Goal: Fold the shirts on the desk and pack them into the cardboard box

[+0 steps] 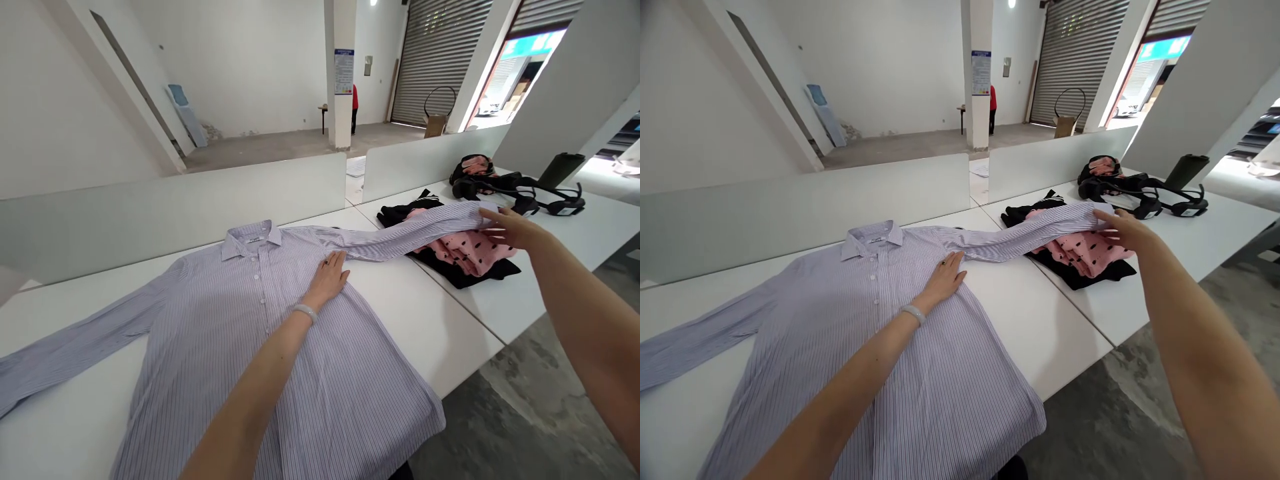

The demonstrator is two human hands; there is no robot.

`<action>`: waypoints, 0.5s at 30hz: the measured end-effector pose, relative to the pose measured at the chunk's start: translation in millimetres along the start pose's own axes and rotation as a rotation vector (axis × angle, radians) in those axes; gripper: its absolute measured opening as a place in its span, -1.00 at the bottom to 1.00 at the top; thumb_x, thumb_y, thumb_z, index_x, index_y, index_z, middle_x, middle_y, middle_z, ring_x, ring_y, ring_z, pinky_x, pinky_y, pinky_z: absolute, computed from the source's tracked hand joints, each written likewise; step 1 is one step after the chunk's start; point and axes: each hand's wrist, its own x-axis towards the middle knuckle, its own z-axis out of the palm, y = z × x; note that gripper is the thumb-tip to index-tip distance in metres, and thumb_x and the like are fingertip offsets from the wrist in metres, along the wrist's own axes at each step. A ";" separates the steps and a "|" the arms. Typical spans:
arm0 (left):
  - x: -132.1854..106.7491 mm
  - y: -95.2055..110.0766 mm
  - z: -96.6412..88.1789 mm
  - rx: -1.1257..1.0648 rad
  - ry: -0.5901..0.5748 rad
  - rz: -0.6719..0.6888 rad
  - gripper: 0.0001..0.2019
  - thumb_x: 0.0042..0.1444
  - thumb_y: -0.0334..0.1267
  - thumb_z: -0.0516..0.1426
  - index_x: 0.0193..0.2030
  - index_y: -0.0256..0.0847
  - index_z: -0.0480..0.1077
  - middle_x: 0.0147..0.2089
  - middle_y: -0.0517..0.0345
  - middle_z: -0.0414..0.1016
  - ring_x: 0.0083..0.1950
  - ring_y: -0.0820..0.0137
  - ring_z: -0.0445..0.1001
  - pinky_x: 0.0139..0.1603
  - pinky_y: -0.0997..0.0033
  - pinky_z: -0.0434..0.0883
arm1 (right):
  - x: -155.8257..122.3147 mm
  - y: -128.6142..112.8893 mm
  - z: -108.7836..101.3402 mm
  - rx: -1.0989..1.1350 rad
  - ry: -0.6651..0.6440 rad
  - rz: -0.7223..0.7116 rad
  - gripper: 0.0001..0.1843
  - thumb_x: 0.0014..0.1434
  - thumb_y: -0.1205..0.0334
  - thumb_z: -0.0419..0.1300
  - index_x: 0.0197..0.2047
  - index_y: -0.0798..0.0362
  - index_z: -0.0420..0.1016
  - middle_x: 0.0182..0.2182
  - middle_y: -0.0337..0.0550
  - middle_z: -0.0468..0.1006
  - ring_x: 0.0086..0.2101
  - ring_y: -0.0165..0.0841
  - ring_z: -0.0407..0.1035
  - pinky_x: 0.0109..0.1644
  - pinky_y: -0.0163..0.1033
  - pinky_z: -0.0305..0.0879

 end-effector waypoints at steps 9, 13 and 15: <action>-0.4 0.8 -1.1 0.015 -0.019 0.000 -0.47 0.35 -0.15 -0.19 0.40 -0.30 -0.02 0.45 -0.05 0.01 0.46 0.18 -0.07 0.40 0.07 -0.01 | 11.4 -23.2 18.4 0.595 0.068 0.205 -0.76 0.07 0.46 0.22 -0.37 0.02 0.21 -0.45 -0.29 0.33 -0.51 -0.53 0.26 -0.36 -0.30 0.24; -0.8 1.0 -2.7 0.027 -0.023 0.011 -0.51 0.35 -0.16 -0.19 0.37 -0.22 0.07 0.46 0.03 -0.02 0.47 0.17 -0.11 0.39 0.06 0.01 | 36.1 -36.6 20.5 0.520 0.293 0.075 -0.87 0.19 0.43 0.04 -0.29 0.00 0.19 -0.27 -0.19 0.38 -0.43 -0.56 0.28 -0.32 -0.31 0.31; -1.1 1.0 -3.2 0.024 -0.013 0.014 -0.52 0.35 -0.17 -0.19 0.36 -0.19 0.08 0.47 0.07 -0.04 0.48 0.17 -0.14 0.38 0.07 0.02 | 46.0 -35.5 20.2 0.348 0.391 -0.030 -0.83 0.20 0.49 -0.06 -0.25 0.03 0.23 -0.23 -0.10 0.41 -0.44 -0.54 0.30 -0.37 -0.29 0.32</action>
